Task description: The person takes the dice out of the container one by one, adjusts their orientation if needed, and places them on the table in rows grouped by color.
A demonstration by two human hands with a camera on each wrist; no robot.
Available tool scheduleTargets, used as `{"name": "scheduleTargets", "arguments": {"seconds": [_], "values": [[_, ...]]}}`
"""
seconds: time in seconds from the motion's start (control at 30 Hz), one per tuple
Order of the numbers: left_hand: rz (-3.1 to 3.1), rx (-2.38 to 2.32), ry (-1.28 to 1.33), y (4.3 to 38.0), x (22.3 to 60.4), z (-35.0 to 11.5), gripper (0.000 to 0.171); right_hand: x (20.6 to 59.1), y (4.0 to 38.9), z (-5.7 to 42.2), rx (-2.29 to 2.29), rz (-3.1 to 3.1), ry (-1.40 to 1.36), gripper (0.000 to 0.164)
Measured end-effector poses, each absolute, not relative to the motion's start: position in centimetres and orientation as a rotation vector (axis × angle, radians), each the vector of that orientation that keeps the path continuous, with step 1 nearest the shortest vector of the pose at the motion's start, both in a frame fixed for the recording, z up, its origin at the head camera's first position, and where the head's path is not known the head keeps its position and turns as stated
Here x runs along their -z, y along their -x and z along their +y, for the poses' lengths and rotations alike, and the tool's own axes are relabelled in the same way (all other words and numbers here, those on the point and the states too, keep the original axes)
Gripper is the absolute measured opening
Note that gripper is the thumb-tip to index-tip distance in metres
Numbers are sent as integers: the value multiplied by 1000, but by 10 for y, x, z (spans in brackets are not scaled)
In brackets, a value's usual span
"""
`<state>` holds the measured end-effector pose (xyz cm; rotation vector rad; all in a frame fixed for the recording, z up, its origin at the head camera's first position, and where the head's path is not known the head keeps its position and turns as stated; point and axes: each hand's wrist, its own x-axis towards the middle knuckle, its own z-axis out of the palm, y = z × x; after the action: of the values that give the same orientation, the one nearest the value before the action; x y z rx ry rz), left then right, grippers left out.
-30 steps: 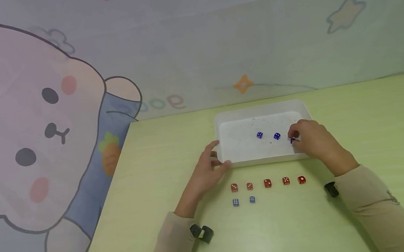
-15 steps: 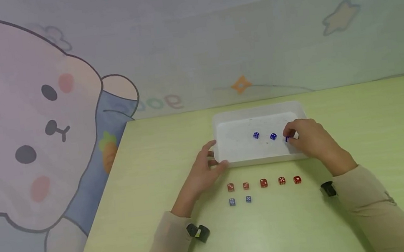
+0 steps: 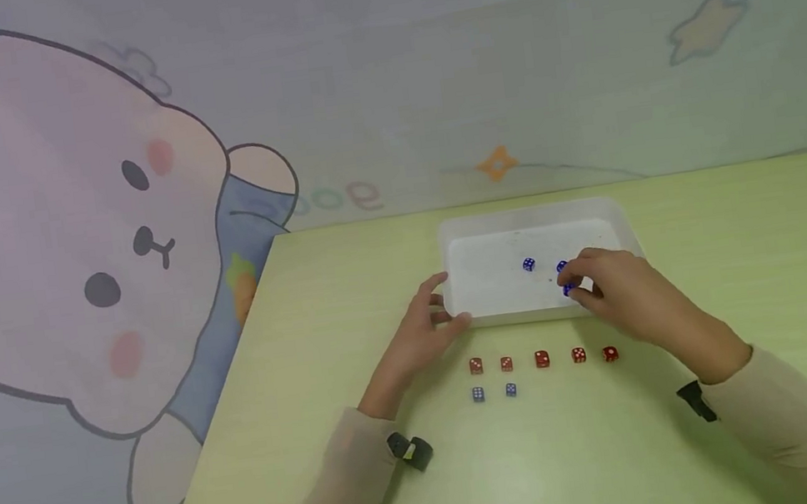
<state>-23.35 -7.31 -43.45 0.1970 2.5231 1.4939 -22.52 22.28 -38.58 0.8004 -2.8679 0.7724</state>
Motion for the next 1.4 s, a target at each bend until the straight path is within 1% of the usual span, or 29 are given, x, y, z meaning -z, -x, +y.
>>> {"name": "scheduleTargets", "arguments": {"seconds": [0.13, 0.3, 0.5, 0.7, 0.93, 1.17, 1.4], "values": [[2511, -1511, -179, 236, 436, -68, 76, 388, 211, 220, -773, -2831, -873, 14], [2519, -1499, -206, 237, 435, -63, 76, 393, 195, 218, -768, -2793, -895, 14], [2496, -1500, -198, 238, 431, -63, 75, 396, 184, 215, -768, -2780, -904, 17], [2478, -1510, -207, 233, 428, -65, 77, 404, 173, 210, -773, -2743, -958, 17], [2470, -1511, -199, 234, 428, -66, 79, 415, 167, 200, -713, -2813, -986, 17], [2485, -1498, -184, 237, 434, -67, 80, 428, 166, 193, -645, -2820, -1020, 21], [2498, -1483, -181, 238, 436, -64, 80, 432, 165, 191, -613, -2848, -1007, 22]]}}
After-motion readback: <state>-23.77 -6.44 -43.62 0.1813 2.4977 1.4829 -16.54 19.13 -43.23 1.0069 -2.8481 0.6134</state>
